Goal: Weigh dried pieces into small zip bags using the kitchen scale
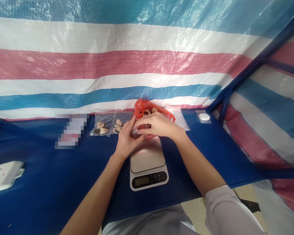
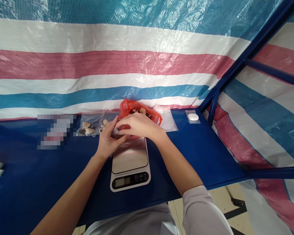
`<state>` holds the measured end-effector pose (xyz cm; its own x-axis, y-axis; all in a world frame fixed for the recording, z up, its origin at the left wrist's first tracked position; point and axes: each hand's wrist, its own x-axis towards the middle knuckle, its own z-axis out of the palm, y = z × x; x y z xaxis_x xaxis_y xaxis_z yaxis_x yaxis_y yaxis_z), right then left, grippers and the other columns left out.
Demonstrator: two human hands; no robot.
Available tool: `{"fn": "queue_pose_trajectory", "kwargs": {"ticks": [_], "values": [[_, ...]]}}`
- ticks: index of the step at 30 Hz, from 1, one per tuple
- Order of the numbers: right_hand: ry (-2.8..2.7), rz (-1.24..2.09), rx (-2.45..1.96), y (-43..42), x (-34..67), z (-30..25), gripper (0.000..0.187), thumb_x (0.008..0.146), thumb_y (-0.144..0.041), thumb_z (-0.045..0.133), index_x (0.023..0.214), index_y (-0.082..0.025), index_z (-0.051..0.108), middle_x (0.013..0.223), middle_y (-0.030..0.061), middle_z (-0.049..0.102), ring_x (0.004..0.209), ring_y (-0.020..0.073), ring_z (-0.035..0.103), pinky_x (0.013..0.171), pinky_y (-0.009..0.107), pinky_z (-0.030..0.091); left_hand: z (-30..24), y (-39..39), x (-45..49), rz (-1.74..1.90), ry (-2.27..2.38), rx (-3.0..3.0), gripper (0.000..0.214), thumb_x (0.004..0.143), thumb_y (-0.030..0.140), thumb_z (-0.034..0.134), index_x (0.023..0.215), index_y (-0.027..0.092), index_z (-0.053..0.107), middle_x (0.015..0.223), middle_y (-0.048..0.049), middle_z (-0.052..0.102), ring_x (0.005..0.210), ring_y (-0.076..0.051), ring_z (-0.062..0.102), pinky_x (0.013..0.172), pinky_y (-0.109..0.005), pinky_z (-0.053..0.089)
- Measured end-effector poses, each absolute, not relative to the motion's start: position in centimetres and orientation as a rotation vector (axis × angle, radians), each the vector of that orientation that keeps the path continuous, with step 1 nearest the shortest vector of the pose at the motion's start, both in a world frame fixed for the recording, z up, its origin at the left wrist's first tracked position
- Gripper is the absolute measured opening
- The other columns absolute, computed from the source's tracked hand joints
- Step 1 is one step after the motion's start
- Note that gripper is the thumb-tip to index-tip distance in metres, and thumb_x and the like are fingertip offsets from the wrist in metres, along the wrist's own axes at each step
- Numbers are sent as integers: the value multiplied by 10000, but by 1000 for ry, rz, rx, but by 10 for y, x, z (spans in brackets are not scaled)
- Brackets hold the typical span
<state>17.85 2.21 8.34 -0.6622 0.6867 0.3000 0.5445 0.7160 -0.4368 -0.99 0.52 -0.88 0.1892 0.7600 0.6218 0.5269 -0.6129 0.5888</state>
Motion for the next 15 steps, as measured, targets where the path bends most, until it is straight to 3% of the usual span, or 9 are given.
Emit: {"fn": "queue_pose_trajectory", "kwargs": {"ticks": [3,9,15], "values": [[-2460,454,-967,24,181,84,135,907,-241,690,989,-264,795,892,-15,780,813,146,645,840,297,385,-8,5,-10,1373,1282,2222,761,796,432,757,1473,207,492,1264,-118,689,1153,-289,670,964,-433,562],[-2326,634,-1001,31,202,88,206,908,-215,667,1074,-229,787,1071,35,784,899,154,700,838,282,475,-1,4,-10,1438,1366,2148,580,829,434,738,1340,194,605,1144,-91,737,1054,-255,702,939,-402,570],[-2372,502,-1256,47,223,73,186,919,-250,664,1057,-236,789,1045,27,772,826,147,689,764,263,448,3,7,-17,1518,1386,2030,553,813,434,756,1290,182,637,1127,-91,744,1029,-246,706,955,-408,569]]}}
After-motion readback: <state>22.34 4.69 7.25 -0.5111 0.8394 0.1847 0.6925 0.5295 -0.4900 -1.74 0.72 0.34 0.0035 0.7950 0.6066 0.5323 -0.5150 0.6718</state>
